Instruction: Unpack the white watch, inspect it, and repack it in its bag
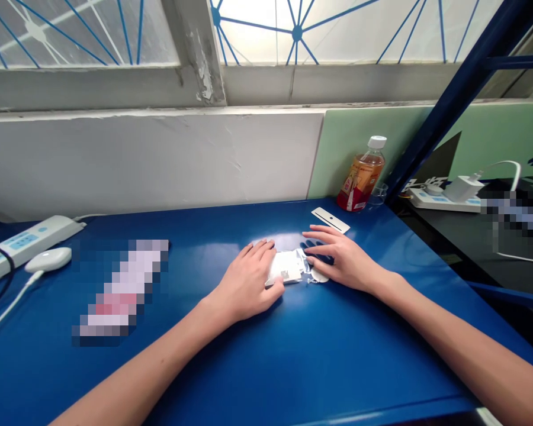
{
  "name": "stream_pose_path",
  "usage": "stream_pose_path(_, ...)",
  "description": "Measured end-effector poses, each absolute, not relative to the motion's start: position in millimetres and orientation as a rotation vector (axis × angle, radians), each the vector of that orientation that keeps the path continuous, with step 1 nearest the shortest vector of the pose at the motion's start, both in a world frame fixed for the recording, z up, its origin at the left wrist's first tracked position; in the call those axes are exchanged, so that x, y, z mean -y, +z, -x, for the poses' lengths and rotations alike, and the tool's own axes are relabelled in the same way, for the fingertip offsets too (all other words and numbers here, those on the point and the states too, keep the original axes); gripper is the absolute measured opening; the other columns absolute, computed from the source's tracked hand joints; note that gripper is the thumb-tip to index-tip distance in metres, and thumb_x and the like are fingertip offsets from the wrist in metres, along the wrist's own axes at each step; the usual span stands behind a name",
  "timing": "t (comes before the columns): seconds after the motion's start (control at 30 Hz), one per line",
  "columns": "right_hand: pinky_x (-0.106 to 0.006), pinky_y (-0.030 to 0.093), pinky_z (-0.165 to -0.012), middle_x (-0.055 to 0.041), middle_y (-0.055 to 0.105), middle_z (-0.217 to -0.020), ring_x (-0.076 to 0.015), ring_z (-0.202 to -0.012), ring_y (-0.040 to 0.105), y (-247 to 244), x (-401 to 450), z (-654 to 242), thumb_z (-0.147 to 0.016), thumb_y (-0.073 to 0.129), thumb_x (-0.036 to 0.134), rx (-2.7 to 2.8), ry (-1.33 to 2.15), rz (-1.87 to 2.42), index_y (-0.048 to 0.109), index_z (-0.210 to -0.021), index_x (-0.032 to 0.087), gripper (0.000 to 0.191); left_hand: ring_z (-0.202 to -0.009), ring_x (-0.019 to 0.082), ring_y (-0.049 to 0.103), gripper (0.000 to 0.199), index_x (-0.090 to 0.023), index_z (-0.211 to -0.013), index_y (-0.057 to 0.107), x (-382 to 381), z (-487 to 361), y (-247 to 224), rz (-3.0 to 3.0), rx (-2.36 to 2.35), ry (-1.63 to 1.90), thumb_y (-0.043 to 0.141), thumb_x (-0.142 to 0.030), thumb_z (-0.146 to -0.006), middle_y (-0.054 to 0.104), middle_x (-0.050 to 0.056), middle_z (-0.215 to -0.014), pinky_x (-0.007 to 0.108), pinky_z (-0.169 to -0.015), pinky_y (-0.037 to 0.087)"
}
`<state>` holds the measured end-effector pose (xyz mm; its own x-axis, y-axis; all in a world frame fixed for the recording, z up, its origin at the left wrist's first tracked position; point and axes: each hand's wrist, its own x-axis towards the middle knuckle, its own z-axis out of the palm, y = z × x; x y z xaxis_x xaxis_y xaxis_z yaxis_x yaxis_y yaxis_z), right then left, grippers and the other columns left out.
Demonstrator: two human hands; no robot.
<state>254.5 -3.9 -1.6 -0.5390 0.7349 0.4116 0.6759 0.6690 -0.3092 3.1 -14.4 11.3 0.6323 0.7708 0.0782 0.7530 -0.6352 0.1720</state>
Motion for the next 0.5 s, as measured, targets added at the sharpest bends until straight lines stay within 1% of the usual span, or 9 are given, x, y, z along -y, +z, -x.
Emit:
stream_pose_path(0.07, -0.051, 0.050, -0.100, -0.0112, 0.068, -0.122, -0.0319, -0.126, 0.053, -3, 2, -256, -0.088, 0.062, 0.027, 2.357, 0.172, 1.060, 0.078, -0.097, 0.022, 0.019, -0.142, 0.030, 0.033, 0.053, -0.008, -0.137, 0.047, 14, -2, 10, -2.728, -1.275, 0.230, 0.043, -0.036, -0.092, 0.042, 0.019, -0.150, 0.045, -0.117, 0.024)
stream_pose_path(0.13, -0.050, 0.051, -0.100, -0.0105, 0.068, -0.122, -0.0310, -0.126, 0.054, -4, 1, -255, -0.089, 0.062, 0.026, 2.348, 0.203, 1.027, 0.078, -0.097, 0.023, 0.018, -0.144, 0.030, 0.029, 0.058, -0.009, -0.141, 0.043, 14, -1, 8, -2.727, -1.232, 0.238, 0.041, -0.044, -0.095, 0.037, 0.018, -0.153, 0.046, -0.118, 0.022)
stream_pose_path(0.2, -0.050, 0.049, -0.101, -0.0111, 0.067, -0.125, -0.0308, -0.127, 0.053, -3, 3, -254, -0.090, 0.059, 0.025, 2.363, 0.228, 1.024, 0.077, -0.102, 0.023, 0.021, -0.146, 0.032, 0.023, 0.070, -0.010, -0.145, 0.037, 13, 0, 6, -2.714, -1.199, 0.236, 0.041, -0.057, -0.094, 0.032, 0.019, -0.155, 0.049, -0.118, 0.020)
stream_pose_path(0.27, -0.052, 0.047, -0.103, -0.0123, 0.063, -0.131, -0.0313, -0.130, 0.050, 0, 6, -253, -0.090, 0.058, 0.023, 2.406, 0.267, 1.037, 0.073, -0.112, 0.022, 0.027, -0.146, 0.034, 0.021, 0.078, -0.009, -0.146, 0.035, 12, 1, 5, -2.693, -1.193, 0.226, 0.043, -0.065, -0.092, 0.030, 0.020, -0.156, 0.050, -0.118, 0.019)
stream_pose_path(0.37, -0.053, 0.042, -0.107, -0.0135, 0.055, -0.140, -0.0329, -0.136, 0.043, 4, 10, -252, -0.085, 0.063, 0.024, 2.458, 0.340, 1.036, 0.069, -0.121, 0.020, 0.036, -0.146, 0.034, 0.023, 0.071, -0.012, -0.143, 0.039, 11, 1, 6, -2.677, -1.184, 0.243, 0.044, -0.062, -0.093, 0.034, 0.019, -0.154, 0.050, -0.118, 0.019)
stream_pose_path(0.43, -0.053, 0.041, -0.108, -0.0138, 0.054, -0.142, -0.0336, -0.137, 0.041, 5, 11, -252, -0.083, 0.067, 0.027, 2.462, 0.381, 1.024, 0.070, -0.120, 0.020, 0.037, -0.144, 0.034, 0.027, 0.065, -0.014, -0.141, 0.042, 10, 1, 6, -2.680, -1.155, 0.285, 0.045, -0.059, -0.094, 0.038, 0.017, -0.152, 0.051, -0.117, 0.021)
stream_pose_path(0.5, -0.053, 0.042, -0.107, -0.0139, 0.055, -0.141, -0.0338, -0.136, 0.042, 3, 11, -251, -0.083, 0.070, 0.032, 2.441, 0.403, 1.012, 0.072, -0.115, 0.021, 0.034, -0.143, 0.033, 0.030, 0.060, -0.016, -0.140, 0.043, 10, 2, 6, -2.682, -1.117, 0.339, 0.046, -0.057, -0.095, 0.042, 0.016, -0.150, 0.052, -0.116, 0.023)
